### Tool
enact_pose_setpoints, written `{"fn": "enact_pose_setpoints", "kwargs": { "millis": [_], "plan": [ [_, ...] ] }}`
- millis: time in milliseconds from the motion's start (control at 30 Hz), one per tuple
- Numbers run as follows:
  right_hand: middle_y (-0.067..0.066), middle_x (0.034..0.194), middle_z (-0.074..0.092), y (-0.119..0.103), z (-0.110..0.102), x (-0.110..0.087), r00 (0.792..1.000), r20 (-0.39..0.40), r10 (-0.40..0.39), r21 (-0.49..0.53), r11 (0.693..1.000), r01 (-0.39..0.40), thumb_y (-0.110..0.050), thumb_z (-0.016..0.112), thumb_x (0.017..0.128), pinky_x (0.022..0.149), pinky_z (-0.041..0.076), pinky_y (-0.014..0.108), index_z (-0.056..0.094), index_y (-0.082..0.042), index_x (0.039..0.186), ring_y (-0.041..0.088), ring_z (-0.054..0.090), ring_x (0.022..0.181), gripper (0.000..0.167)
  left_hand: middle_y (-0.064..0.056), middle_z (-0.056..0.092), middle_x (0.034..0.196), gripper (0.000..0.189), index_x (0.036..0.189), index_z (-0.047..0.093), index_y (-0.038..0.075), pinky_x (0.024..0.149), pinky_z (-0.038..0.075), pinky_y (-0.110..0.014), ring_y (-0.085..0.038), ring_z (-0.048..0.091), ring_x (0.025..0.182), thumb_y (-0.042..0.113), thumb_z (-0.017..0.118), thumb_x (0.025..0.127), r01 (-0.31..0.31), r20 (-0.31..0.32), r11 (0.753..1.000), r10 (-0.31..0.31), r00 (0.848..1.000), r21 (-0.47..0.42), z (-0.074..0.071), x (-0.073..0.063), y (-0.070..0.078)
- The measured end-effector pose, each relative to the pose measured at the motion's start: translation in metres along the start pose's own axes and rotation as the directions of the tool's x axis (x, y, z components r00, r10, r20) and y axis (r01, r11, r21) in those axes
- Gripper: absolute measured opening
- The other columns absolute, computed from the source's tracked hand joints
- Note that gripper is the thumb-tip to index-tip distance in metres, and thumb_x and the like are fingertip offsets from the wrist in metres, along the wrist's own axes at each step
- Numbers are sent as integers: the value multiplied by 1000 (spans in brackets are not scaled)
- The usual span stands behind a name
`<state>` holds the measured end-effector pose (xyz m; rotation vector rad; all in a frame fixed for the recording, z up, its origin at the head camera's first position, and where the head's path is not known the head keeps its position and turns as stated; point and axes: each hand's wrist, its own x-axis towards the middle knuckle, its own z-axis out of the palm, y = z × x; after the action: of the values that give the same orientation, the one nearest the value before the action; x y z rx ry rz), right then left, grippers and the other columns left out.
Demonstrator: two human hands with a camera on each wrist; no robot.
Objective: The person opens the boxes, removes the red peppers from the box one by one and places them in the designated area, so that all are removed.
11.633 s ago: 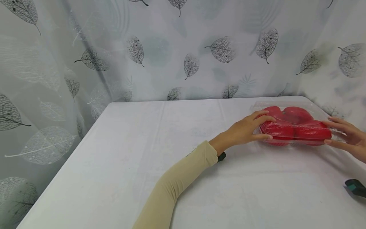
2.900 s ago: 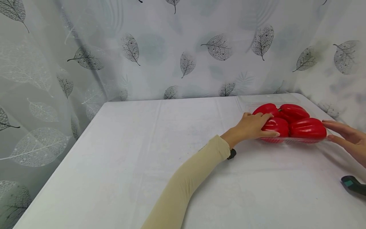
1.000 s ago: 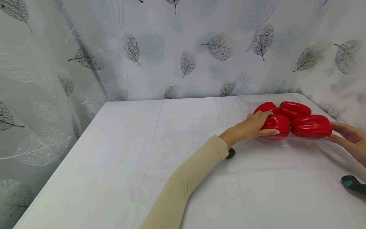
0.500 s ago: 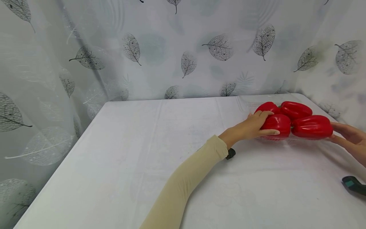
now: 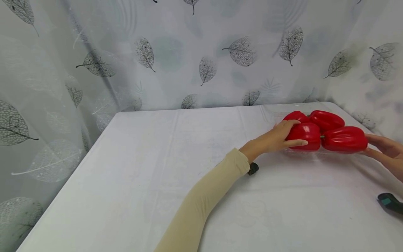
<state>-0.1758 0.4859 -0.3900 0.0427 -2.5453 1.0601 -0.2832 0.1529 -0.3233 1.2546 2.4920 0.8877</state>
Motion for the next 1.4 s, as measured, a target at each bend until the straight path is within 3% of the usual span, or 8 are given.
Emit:
{"fn": "enact_pose_setpoints", "kwargs": {
  "millis": [133,300,567,767,1000,1233,1400],
  "plan": [
    [-28,147,33,-1,0,0,1000,11,12,0,1000,-12,-15,50,101,80,30,-5,33,-20,153,-5,20,142,55,10,38,145,72,149,27,20,104,34,-16,3,29,130,42,65,92,-8,-7,999,8,1000,-32,0,-1,-1],
    [-28,148,32,-1,0,-1,1000,19,17,-5,1000,-17,-16,50,102,83,29,-4,32,-20,154,-4,17,143,55,10,38,144,73,149,28,20,90,44,-12,3,31,128,40,68,91,-15,-20,998,13,1000,-67,0,0,-2],
    [-28,148,32,1,-1,-1,1000,18,11,-7,1000,-11,-15,49,102,83,29,-4,32,-20,154,-4,17,144,55,7,42,141,68,148,31,17,83,45,-9,3,37,120,32,67,93,-64,-58,981,55,997,-180,1,2,-2],
    [-28,148,31,0,-1,-1,1000,22,14,-10,1000,-14,-16,49,102,81,29,-4,31,-22,154,-4,17,144,55,6,43,140,67,147,32,17,83,45,-9,4,38,119,31,67,92,-77,-55,976,67,996,-203,0,2,-1],
    [-29,149,28,-2,-1,-2,998,49,41,-31,999,-40,-21,47,103,88,27,-2,28,-24,155,-3,14,144,56,6,43,140,66,147,32,18,82,45,-9,4,39,118,28,68,92,-91,-58,966,79,995,-241,1,1,-2],
    [-28,149,30,1,-1,-2,998,48,26,10,1000,-26,-17,49,102,76,32,-5,30,-22,154,-4,16,144,56,5,43,142,67,148,31,16,83,45,-8,4,39,119,25,68,92,-111,-60,960,98,993,-257,1,0,-2],
    [-28,149,30,2,-1,-2,999,50,19,27,999,-20,-15,49,102,78,32,-4,31,-22,154,-4,14,144,56,4,43,142,66,148,32,15,83,45,-8,3,40,118,24,67,93,-138,-69,949,123,990,-282,1,-1,-4]
  ]
}}
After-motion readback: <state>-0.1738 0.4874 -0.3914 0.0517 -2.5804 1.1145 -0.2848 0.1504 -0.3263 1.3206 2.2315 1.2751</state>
